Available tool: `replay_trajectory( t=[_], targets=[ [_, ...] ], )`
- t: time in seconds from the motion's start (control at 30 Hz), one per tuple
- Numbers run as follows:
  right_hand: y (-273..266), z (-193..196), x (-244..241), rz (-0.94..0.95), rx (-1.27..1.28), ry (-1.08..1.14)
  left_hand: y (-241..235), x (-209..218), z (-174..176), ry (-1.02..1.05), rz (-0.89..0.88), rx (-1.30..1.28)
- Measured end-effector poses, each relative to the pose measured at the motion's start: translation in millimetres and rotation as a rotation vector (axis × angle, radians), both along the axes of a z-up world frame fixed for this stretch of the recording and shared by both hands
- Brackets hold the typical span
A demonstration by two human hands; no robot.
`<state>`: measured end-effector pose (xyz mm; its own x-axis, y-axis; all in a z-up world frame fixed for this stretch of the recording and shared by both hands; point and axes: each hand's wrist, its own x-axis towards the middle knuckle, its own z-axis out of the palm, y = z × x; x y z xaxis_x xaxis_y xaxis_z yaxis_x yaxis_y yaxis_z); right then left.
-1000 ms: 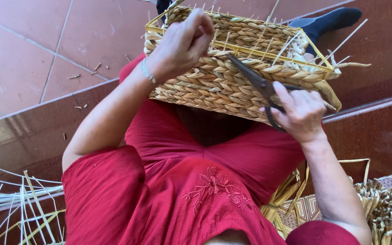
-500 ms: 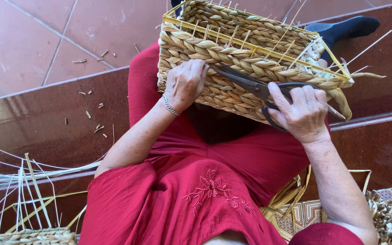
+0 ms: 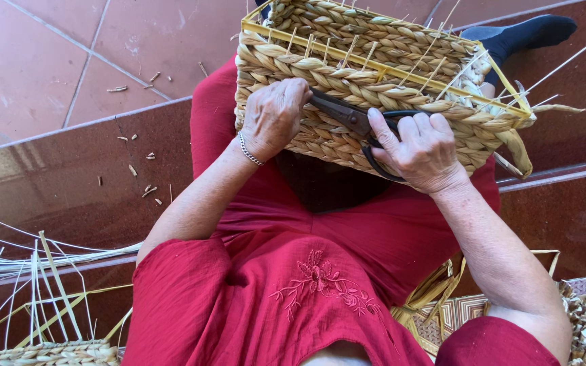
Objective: The person weaves a rectangular basket using dried palm leaves, interlacing strands through the vertical frame and trimming excess with scissors. The basket is held on the lap and rotated as needed to continue the weave.
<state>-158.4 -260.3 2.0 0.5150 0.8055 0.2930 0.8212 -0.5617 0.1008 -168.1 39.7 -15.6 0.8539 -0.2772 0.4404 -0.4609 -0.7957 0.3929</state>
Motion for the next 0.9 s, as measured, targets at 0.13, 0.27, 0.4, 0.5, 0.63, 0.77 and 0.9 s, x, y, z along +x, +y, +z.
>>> replay_trajectory(
  t=[0.13, 0.27, 0.4, 0.5, 0.63, 0.77, 0.9],
  targets=[
    [-6, -2, -4, 0.012, 0.018, 0.012, 14, 7, 5, 0.04, 0.09, -0.051],
    [-29, 2, -22, -0.076, 0.127, 0.051, 80, -1, 11, -0.015, 0.268, -0.184],
    [-65, 4, -47, -0.225, 0.137, 0.061, 155, -21, 11, 0.155, 0.523, 0.224],
    [-88, -3, -66, -0.31, 0.164, 0.031, 176, -44, 12, 0.324, 0.532, 0.392],
    [-118, -19, -107, -0.569, 0.36, 0.053, 149, -62, 12, 0.335, 0.393, 0.271],
    [-145, -42, -156, -0.846, 0.686, 0.099, 98, -54, -1, 0.21, 0.228, 0.12],
    [-172, -64, -201, -1.033, 0.876, 0.18, 52, -32, -16, 0.424, 0.212, -0.419]
  ],
)
